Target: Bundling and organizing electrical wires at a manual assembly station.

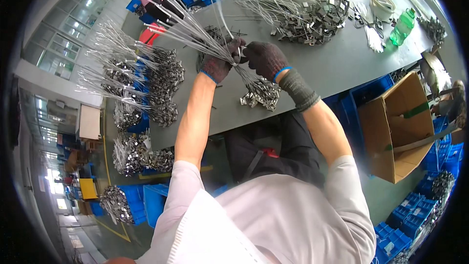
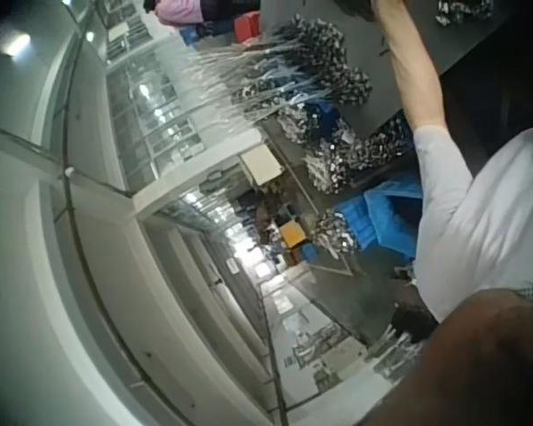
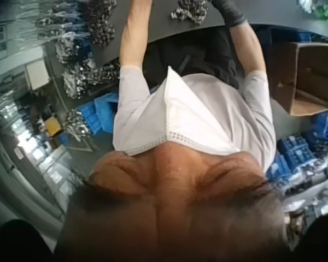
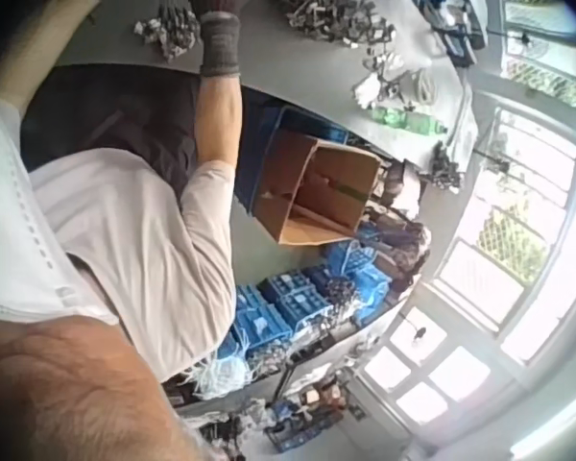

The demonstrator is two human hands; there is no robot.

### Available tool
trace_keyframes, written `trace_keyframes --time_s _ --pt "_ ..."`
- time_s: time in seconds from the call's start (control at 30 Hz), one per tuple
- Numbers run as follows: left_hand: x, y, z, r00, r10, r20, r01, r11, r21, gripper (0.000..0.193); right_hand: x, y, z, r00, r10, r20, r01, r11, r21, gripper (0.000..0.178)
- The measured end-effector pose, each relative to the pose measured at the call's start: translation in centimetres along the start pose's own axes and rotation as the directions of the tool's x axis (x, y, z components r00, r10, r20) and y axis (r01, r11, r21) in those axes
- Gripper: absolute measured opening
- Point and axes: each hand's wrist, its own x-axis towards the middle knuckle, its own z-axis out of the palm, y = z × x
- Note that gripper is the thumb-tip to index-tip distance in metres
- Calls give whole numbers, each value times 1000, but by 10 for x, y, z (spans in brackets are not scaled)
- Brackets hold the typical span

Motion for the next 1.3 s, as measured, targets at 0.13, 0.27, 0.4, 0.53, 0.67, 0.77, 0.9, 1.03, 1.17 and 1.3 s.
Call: trace_keyframes --time_s 0.13,0.27,0.4,0.53,0.67,0.77,0.9,1.03,1.17,1.3 --pt "-11 14 7 995 -59 -80 59 998 -9 26 -10 -9 3 990 -130 -56 135 987 86 31" --pt "-14 35 -4 985 -164 -50 168 982 88 25 -14 -4 4 998 5 56 -13 991 133 30" --pt "-12 37 -13 998 -46 50 13 854 521 25 -4 20 10 940 188 284 -314 797 515 28" --pt "-10 23 -12 963 146 227 -269 594 758 21 0 40 18 955 128 269 -276 720 637 30" --pt "-11 12 -13 767 457 451 -501 -14 865 19 6 40 14 952 4 305 -187 797 574 26" --pt "-24 -3 -13 741 566 360 -255 -258 932 17 7 38 18 990 -72 118 31 946 323 24" --pt "-48 -30 -4 857 381 -347 -251 897 365 29 -6 46 17 933 -292 -210 255 949 -185 22" --pt "-51 -41 7 810 219 -543 -361 918 -167 40 -17 62 2 973 -182 -141 143 959 -245 22" --pt "-32 -16 -5 959 -83 -270 -63 869 -491 32 -2 54 -3 955 -259 -144 184 898 -399 20" --pt "-13 2 -13 993 -63 104 90 957 -276 16 18 21 -5 809 -560 -179 415 759 -501 17"
